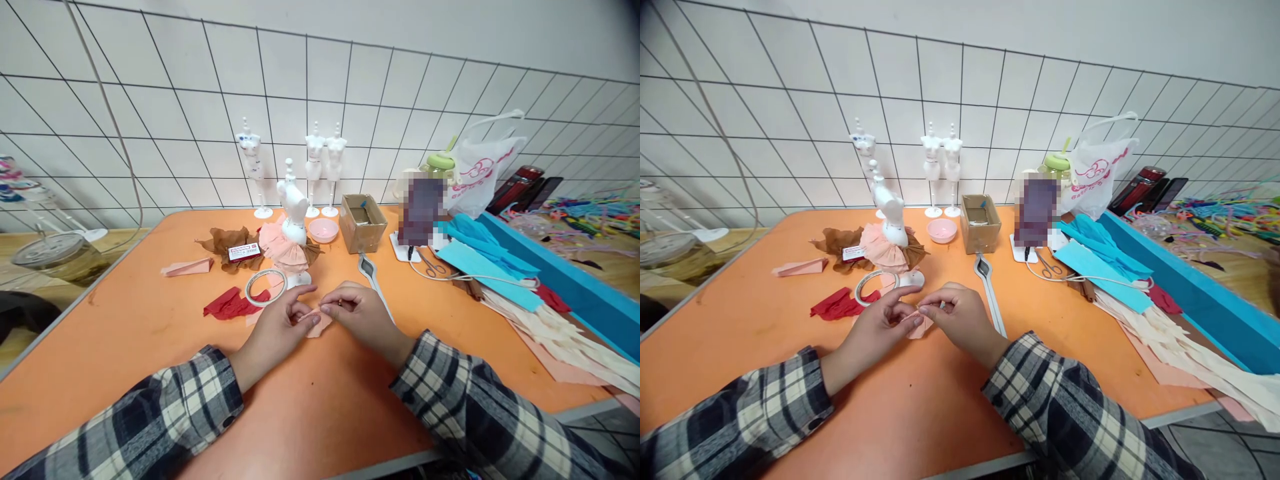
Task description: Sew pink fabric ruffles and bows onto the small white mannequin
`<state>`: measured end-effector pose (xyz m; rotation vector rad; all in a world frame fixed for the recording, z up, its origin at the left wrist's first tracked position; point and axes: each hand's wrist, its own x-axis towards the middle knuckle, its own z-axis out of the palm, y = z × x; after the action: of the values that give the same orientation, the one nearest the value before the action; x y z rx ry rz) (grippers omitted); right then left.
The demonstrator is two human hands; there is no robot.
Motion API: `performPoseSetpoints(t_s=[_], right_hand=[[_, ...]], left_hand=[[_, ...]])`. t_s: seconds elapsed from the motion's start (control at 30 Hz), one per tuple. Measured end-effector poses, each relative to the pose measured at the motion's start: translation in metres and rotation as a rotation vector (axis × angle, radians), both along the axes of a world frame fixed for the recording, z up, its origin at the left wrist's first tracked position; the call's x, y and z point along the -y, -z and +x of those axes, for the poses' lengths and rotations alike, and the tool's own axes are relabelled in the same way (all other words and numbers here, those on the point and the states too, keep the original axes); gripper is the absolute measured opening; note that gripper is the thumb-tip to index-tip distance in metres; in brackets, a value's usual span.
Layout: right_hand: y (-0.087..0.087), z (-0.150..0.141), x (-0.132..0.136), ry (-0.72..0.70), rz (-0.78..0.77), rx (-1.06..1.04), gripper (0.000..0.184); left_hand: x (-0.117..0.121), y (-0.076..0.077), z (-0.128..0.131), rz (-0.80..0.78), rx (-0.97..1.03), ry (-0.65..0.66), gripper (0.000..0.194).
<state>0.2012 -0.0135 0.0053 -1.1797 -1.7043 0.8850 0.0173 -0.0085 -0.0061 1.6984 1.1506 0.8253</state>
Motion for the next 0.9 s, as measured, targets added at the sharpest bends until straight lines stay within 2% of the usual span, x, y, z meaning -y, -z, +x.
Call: performPoseSetpoints(t_s=[0.1, 0.33, 0.67, 0.77, 0.9], right_hand=[[-0.001, -0.001, 0.001, -0.001, -0.011, 0.033, 0.006], [0.000, -0.003, 0.003, 0.011, 0.018, 0.101, 0.004], [0.003, -0.003, 0.002, 0.034, 0.120, 0.145, 0.005], [0.001, -0.003, 0.003, 0.037, 0.138, 0.141, 0.005], [-0.001, -0.003, 0.004, 0.043, 0.167, 0.162, 0.006]], left_hand=[[0.002, -0.001, 0.000, 0.002, 0.025, 0.012, 0.058], [0.003, -0.003, 0.000, 0.077, -0.012, -0.002, 0.056], [0.007, -0.007, -0.004, 0.317, -0.142, 0.037, 0.065], [0.009, -0.010, -0.003, 0.298, -0.102, 0.026, 0.064], [0.010, -0.013, -0.002, 0.164, -0.005, -0.019, 0.064]])
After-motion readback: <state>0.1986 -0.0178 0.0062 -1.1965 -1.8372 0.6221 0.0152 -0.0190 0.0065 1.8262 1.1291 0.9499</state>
